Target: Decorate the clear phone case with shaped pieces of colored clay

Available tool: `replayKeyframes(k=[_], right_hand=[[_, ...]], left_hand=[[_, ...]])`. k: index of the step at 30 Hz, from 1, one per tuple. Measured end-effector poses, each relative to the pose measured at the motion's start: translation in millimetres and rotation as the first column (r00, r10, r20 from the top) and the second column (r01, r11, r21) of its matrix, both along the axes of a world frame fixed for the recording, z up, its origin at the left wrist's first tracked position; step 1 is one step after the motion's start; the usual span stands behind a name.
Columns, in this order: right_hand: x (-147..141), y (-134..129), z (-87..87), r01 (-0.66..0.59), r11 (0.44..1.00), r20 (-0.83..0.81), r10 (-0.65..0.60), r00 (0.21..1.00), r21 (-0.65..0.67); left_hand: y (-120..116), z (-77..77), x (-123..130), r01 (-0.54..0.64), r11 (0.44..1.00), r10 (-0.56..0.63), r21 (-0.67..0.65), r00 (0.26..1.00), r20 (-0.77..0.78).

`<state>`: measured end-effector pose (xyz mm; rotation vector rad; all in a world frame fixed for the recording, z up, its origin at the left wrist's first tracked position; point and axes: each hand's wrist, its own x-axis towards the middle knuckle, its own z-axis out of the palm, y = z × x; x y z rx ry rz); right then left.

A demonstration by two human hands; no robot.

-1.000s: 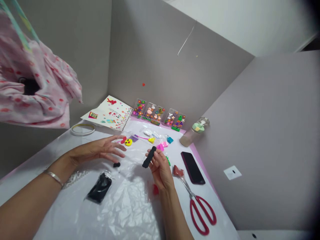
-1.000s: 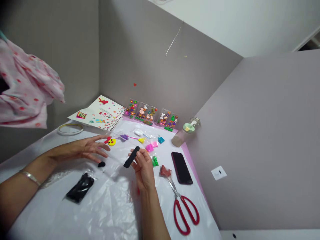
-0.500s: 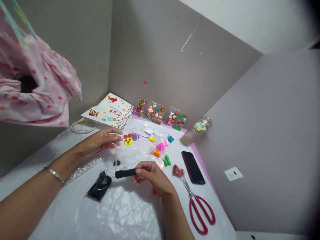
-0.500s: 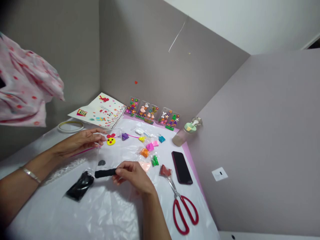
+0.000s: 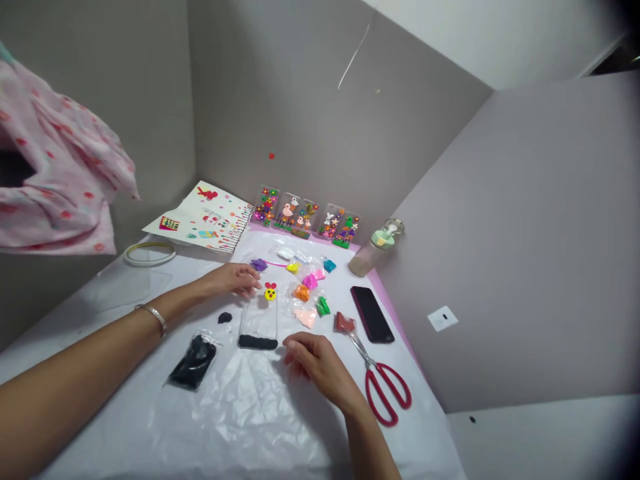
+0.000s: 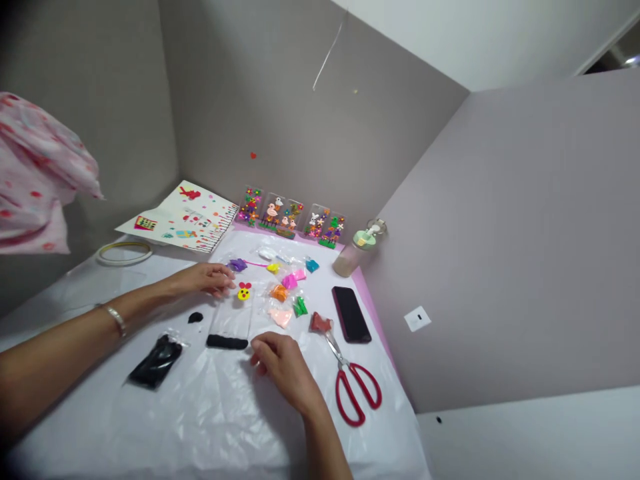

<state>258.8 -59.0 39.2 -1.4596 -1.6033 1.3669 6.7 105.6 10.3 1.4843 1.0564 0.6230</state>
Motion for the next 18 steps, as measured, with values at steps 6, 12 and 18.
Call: replayKeyframes(k=[6,12,18], right_hand=[[9.1,-36.7,-8.7,0.170,0.979,0.062,-0.178,0.982,0.112],[11.1,-54.2,-17.8,0.210,0.977,-0.025,-0.209,0.978,0.048],[-23.6,-42.1,-10.0,0.137,0.990,-0.016,-0.136,0.991,0.040]], left_hand=[[-14.5,-2.1,-29.0,-0.008,0.961,0.091,0.276,0.952,-0.291],[-55.1,-12.5,-46.2,0.096,0.941,0.037,0.324,0.924,-0.382],[-61.8,-6.1,-59.1,-0.012,0.944,0.087,0.330,0.973,-0.213]])
